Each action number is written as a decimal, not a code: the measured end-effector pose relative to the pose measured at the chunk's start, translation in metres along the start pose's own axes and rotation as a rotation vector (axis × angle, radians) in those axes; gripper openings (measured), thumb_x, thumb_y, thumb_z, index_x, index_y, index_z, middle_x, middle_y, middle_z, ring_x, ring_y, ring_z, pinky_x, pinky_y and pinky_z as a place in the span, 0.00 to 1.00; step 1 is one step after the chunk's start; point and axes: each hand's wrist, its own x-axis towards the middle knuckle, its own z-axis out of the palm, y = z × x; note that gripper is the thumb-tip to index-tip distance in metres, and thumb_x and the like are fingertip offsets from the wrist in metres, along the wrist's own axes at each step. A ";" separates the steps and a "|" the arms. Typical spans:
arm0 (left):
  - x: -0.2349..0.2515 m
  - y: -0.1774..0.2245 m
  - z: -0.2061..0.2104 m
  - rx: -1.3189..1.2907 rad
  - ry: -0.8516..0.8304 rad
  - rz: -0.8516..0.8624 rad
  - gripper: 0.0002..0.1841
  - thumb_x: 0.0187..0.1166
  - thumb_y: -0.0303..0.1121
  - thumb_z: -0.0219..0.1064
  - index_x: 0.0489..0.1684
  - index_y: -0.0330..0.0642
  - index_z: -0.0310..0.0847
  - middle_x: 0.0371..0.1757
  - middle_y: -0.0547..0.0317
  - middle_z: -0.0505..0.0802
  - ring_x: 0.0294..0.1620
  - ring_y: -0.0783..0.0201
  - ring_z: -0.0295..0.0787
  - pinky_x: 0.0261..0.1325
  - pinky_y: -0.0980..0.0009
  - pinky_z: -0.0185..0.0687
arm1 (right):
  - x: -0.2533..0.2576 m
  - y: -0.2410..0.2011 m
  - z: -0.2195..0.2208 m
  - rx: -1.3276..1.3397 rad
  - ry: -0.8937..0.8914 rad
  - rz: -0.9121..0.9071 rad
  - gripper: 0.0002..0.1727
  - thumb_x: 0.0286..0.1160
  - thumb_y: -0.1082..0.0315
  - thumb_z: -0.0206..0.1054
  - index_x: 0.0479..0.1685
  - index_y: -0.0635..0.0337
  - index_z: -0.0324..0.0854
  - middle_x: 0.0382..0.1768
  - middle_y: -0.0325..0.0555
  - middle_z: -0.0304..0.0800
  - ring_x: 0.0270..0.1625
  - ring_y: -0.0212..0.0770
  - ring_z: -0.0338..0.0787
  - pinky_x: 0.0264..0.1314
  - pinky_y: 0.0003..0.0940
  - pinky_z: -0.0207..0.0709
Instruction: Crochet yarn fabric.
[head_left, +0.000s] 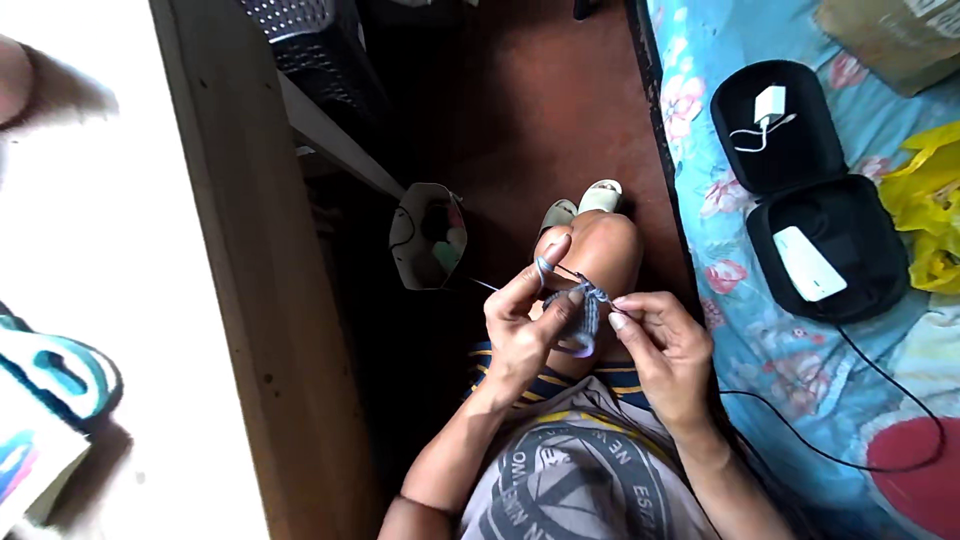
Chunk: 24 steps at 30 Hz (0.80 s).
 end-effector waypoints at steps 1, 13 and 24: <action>0.001 0.000 -0.001 -0.043 0.005 -0.030 0.24 0.68 0.16 0.70 0.66 0.38 0.87 0.41 0.64 0.97 0.39 0.73 0.93 0.49 0.71 0.91 | -0.003 0.003 0.001 -0.135 0.044 -0.111 0.07 0.77 0.76 0.66 0.44 0.71 0.87 0.37 0.43 0.93 0.39 0.19 0.88 0.45 0.12 0.82; 0.011 0.005 -0.022 -0.246 -0.068 -0.201 0.18 0.73 0.16 0.62 0.59 0.35 0.90 0.36 0.59 0.95 0.27 0.75 0.87 0.31 0.78 0.85 | -0.003 0.009 -0.003 -0.471 0.055 -0.380 0.09 0.80 0.74 0.65 0.41 0.66 0.92 0.29 0.51 0.89 0.34 0.32 0.87 0.39 0.18 0.78; 0.014 0.001 -0.023 -0.407 -0.114 -0.326 0.20 0.71 0.16 0.59 0.58 0.34 0.90 0.29 0.59 0.92 0.23 0.75 0.85 0.28 0.80 0.83 | 0.000 0.012 -0.013 0.090 -0.087 -0.047 0.07 0.74 0.79 0.68 0.45 0.65 0.90 0.39 0.35 0.94 0.40 0.20 0.90 0.46 0.15 0.86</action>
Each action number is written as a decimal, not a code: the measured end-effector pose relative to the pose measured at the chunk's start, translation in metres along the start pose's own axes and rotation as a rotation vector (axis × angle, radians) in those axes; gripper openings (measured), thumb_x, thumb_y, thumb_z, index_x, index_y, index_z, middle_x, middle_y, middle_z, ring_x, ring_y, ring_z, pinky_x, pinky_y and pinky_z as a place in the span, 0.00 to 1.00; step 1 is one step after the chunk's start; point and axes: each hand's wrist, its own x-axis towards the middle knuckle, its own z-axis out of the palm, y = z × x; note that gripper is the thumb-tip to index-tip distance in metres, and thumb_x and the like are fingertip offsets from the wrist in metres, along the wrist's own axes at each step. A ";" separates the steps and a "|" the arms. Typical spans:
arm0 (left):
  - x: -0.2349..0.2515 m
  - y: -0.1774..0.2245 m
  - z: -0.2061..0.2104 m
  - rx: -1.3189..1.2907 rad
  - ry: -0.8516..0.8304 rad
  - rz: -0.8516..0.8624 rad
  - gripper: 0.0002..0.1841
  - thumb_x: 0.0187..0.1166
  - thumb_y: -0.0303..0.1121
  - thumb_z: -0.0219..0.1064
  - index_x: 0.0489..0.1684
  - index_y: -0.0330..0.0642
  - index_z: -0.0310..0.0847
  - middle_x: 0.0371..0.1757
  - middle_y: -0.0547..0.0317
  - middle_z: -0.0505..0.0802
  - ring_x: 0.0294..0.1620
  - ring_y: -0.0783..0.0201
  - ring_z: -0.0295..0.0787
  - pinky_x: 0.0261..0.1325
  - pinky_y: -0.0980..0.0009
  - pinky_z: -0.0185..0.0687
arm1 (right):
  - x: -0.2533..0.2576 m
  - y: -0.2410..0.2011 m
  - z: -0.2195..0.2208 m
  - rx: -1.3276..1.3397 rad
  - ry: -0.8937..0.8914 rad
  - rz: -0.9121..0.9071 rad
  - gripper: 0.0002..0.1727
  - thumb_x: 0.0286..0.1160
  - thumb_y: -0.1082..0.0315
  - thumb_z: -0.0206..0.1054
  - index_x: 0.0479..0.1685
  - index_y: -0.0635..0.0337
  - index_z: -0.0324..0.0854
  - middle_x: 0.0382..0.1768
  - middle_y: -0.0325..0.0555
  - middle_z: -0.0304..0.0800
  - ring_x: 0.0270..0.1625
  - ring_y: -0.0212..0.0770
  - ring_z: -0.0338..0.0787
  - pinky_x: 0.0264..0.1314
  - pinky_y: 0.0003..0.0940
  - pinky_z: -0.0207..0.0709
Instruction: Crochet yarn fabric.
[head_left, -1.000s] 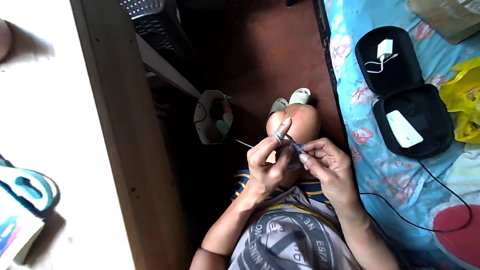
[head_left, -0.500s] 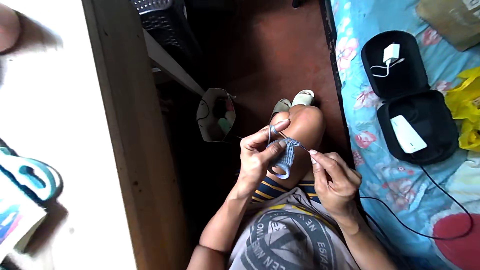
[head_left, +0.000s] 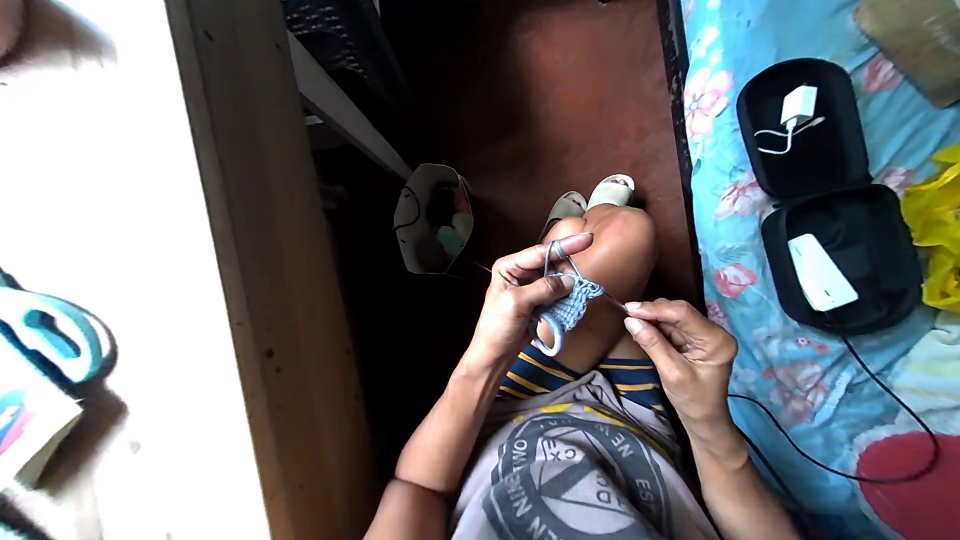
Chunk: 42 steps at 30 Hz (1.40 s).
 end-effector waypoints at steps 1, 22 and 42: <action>0.000 0.000 0.000 -0.007 -0.003 -0.003 0.19 0.71 0.15 0.59 0.58 0.34 0.90 0.28 0.59 0.92 0.23 0.75 0.85 0.29 0.80 0.83 | 0.001 0.000 -0.001 0.090 -0.012 0.066 0.08 0.74 0.78 0.68 0.46 0.61 0.90 0.39 0.32 0.95 0.38 0.20 0.90 0.42 0.15 0.85; 0.000 -0.004 0.011 0.280 0.132 0.107 0.34 0.69 0.12 0.67 0.81 0.36 0.73 0.33 0.59 0.94 0.28 0.73 0.88 0.37 0.76 0.87 | 0.003 -0.002 0.004 0.477 0.009 0.471 0.09 0.74 0.80 0.64 0.44 0.60 0.87 0.25 0.34 0.88 0.19 0.17 0.73 0.18 0.11 0.60; -0.004 -0.035 0.011 0.798 0.058 0.715 0.17 0.74 0.19 0.68 0.60 0.33 0.85 0.37 0.52 0.93 0.37 0.68 0.89 0.46 0.72 0.87 | 0.014 -0.014 0.024 0.200 0.013 0.271 0.07 0.75 0.79 0.65 0.46 0.61 0.84 0.33 0.33 0.90 0.28 0.18 0.82 0.30 0.12 0.74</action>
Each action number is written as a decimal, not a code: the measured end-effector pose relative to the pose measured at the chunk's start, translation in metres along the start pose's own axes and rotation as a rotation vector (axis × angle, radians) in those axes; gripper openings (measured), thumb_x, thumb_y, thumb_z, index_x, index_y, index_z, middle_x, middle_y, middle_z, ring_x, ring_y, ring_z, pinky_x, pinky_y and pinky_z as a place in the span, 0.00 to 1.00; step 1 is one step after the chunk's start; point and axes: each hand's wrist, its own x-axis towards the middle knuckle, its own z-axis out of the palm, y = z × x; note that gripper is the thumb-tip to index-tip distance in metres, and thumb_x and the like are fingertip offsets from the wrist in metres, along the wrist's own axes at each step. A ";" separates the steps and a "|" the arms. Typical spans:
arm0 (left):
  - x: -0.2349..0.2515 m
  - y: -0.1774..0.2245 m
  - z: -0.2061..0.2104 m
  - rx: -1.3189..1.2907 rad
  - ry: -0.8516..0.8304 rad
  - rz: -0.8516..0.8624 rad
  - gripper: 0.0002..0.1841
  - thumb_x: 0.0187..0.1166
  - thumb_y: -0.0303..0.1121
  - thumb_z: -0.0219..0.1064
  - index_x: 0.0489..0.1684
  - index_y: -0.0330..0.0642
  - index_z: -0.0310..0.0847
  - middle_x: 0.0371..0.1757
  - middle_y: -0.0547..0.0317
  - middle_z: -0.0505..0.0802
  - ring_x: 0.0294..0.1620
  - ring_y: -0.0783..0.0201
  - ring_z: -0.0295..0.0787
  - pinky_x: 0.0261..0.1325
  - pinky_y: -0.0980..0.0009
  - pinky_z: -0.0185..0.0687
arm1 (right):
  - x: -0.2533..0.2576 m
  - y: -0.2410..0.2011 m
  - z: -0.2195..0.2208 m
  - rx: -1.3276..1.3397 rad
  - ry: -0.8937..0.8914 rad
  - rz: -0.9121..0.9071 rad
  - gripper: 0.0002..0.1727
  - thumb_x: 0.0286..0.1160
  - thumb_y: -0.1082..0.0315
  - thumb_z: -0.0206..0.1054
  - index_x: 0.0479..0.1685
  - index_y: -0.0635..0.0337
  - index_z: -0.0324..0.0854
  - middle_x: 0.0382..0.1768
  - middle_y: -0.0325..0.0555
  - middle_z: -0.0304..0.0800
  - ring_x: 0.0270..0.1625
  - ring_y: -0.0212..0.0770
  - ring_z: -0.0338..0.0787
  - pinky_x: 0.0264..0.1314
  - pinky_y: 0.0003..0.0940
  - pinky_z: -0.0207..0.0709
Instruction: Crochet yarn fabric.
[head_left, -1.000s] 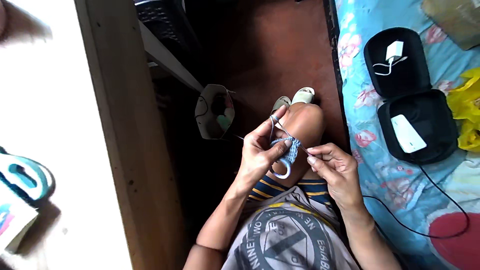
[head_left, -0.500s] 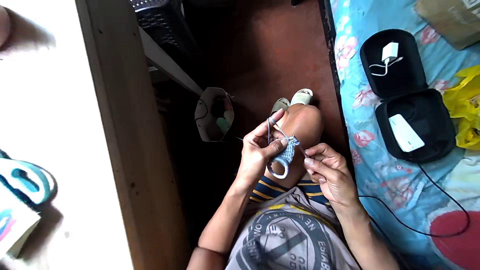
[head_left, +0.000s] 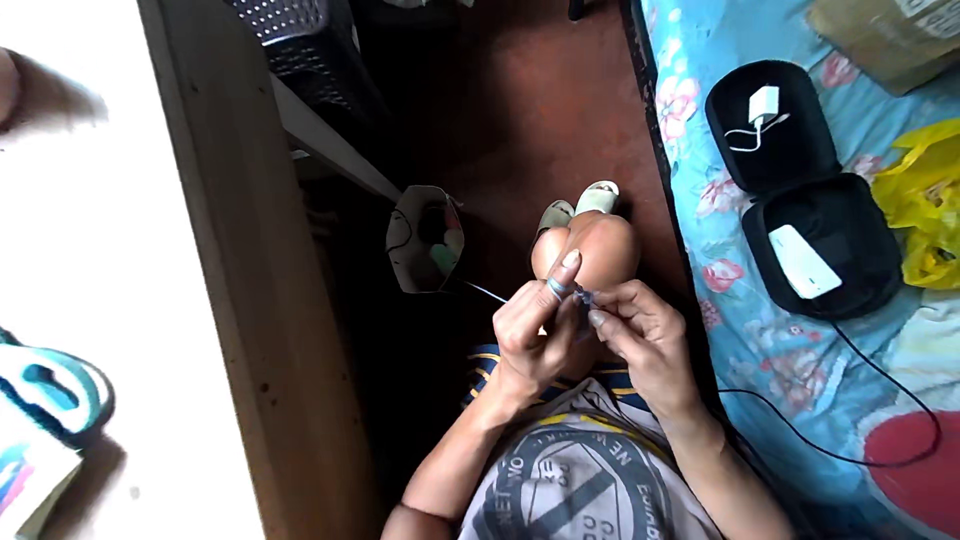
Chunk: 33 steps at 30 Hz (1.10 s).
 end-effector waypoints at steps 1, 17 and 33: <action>0.001 0.003 -0.001 -0.058 0.005 -0.052 0.18 0.74 0.19 0.68 0.62 0.36 0.85 0.40 0.55 0.94 0.40 0.70 0.91 0.48 0.72 0.88 | 0.001 0.000 -0.001 0.109 -0.008 0.070 0.07 0.74 0.79 0.65 0.45 0.59 0.84 0.30 0.34 0.89 0.24 0.18 0.78 0.24 0.12 0.68; 0.019 0.012 -0.029 -0.508 -0.018 -0.530 0.22 0.73 0.15 0.65 0.67 0.34 0.85 0.38 0.61 0.95 0.32 0.74 0.90 0.38 0.76 0.88 | -0.012 0.017 -0.009 -0.798 0.182 -0.592 0.10 0.80 0.73 0.65 0.43 0.65 0.93 0.28 0.50 0.87 0.32 0.32 0.85 0.36 0.19 0.77; 0.021 0.008 -0.034 -0.533 -0.123 -0.632 0.28 0.73 0.16 0.64 0.77 0.34 0.77 0.36 0.59 0.92 0.29 0.73 0.86 0.32 0.79 0.84 | -0.008 0.017 -0.022 -0.458 0.030 -0.354 0.08 0.76 0.76 0.67 0.43 0.71 0.91 0.34 0.43 0.91 0.37 0.18 0.85 0.43 0.10 0.79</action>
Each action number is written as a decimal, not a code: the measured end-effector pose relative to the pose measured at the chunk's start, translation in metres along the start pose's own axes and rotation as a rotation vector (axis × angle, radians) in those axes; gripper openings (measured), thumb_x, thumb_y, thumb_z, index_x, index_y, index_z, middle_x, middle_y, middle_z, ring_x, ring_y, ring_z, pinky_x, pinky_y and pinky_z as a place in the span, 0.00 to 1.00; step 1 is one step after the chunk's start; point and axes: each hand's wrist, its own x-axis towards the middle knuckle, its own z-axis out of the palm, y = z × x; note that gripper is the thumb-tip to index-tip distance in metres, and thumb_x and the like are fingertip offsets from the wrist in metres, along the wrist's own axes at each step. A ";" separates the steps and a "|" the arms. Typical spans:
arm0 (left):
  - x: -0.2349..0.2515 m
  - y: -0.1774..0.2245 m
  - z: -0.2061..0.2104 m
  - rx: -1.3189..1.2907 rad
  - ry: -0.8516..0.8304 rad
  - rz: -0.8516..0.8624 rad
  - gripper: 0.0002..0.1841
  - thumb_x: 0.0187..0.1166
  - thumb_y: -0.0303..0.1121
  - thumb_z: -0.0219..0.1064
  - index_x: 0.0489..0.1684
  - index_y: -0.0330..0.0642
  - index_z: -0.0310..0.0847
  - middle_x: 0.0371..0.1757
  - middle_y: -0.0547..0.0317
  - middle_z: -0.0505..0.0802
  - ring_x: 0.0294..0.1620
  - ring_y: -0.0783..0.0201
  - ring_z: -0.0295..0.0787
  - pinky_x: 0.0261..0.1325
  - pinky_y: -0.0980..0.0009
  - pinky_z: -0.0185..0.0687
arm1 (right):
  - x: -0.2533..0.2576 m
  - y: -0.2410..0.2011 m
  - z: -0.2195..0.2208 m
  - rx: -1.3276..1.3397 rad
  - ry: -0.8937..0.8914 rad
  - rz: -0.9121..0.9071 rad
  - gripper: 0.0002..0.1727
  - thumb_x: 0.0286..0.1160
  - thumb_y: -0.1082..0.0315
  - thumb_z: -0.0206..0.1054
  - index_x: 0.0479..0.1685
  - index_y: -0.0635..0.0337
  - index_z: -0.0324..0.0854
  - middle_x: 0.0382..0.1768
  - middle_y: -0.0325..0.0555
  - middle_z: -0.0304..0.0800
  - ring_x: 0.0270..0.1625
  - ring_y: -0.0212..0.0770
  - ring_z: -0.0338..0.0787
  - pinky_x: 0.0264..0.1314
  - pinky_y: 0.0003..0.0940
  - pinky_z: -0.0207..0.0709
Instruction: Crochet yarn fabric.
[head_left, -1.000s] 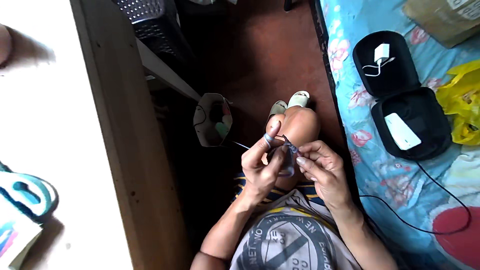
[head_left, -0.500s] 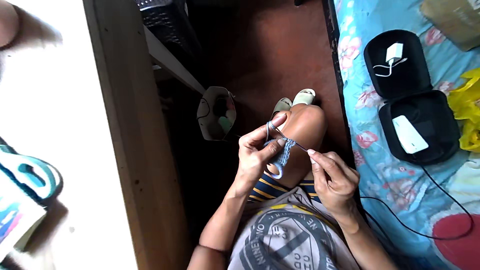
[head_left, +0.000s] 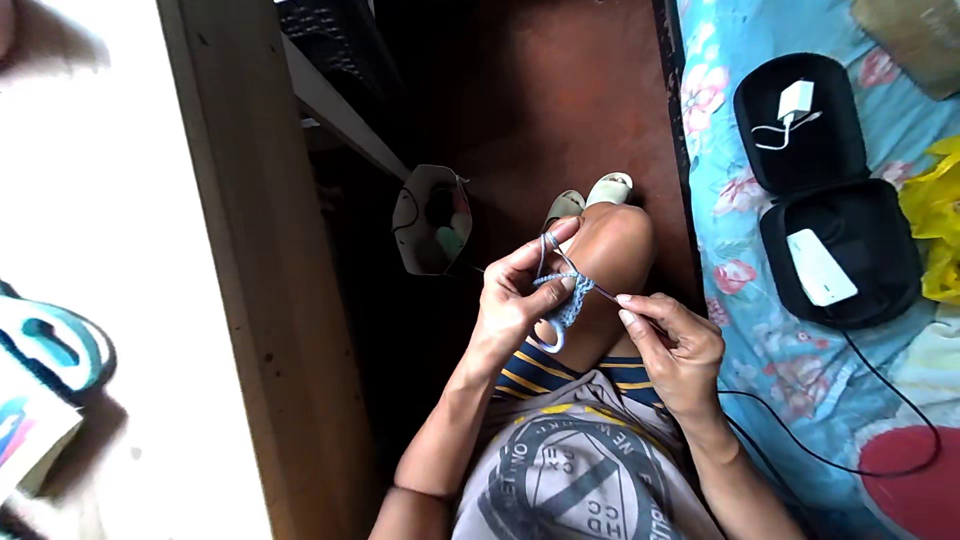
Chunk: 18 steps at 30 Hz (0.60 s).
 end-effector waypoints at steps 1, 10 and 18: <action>0.001 0.000 0.001 0.005 0.000 -0.011 0.31 0.72 0.15 0.64 0.80 0.34 0.74 0.37 0.58 0.92 0.30 0.72 0.87 0.34 0.78 0.85 | 0.000 0.001 0.000 0.007 0.000 0.001 0.08 0.75 0.76 0.67 0.43 0.72 0.91 0.34 0.43 0.91 0.37 0.18 0.86 0.43 0.10 0.80; 0.004 0.002 0.011 -0.056 0.052 -0.067 0.35 0.71 0.12 0.63 0.84 0.39 0.70 0.34 0.56 0.93 0.26 0.72 0.87 0.29 0.79 0.84 | 0.007 -0.008 -0.009 0.827 -0.105 0.658 0.09 0.73 0.80 0.63 0.43 0.59 0.87 0.24 0.35 0.87 0.17 0.16 0.71 0.16 0.11 0.59; 0.007 -0.006 0.005 -0.103 0.016 -0.106 0.35 0.72 0.14 0.63 0.85 0.42 0.69 0.33 0.59 0.91 0.26 0.73 0.85 0.30 0.79 0.83 | 0.002 -0.004 -0.004 0.109 0.013 0.187 0.07 0.74 0.78 0.67 0.45 0.70 0.88 0.39 0.39 0.94 0.39 0.18 0.89 0.45 0.13 0.84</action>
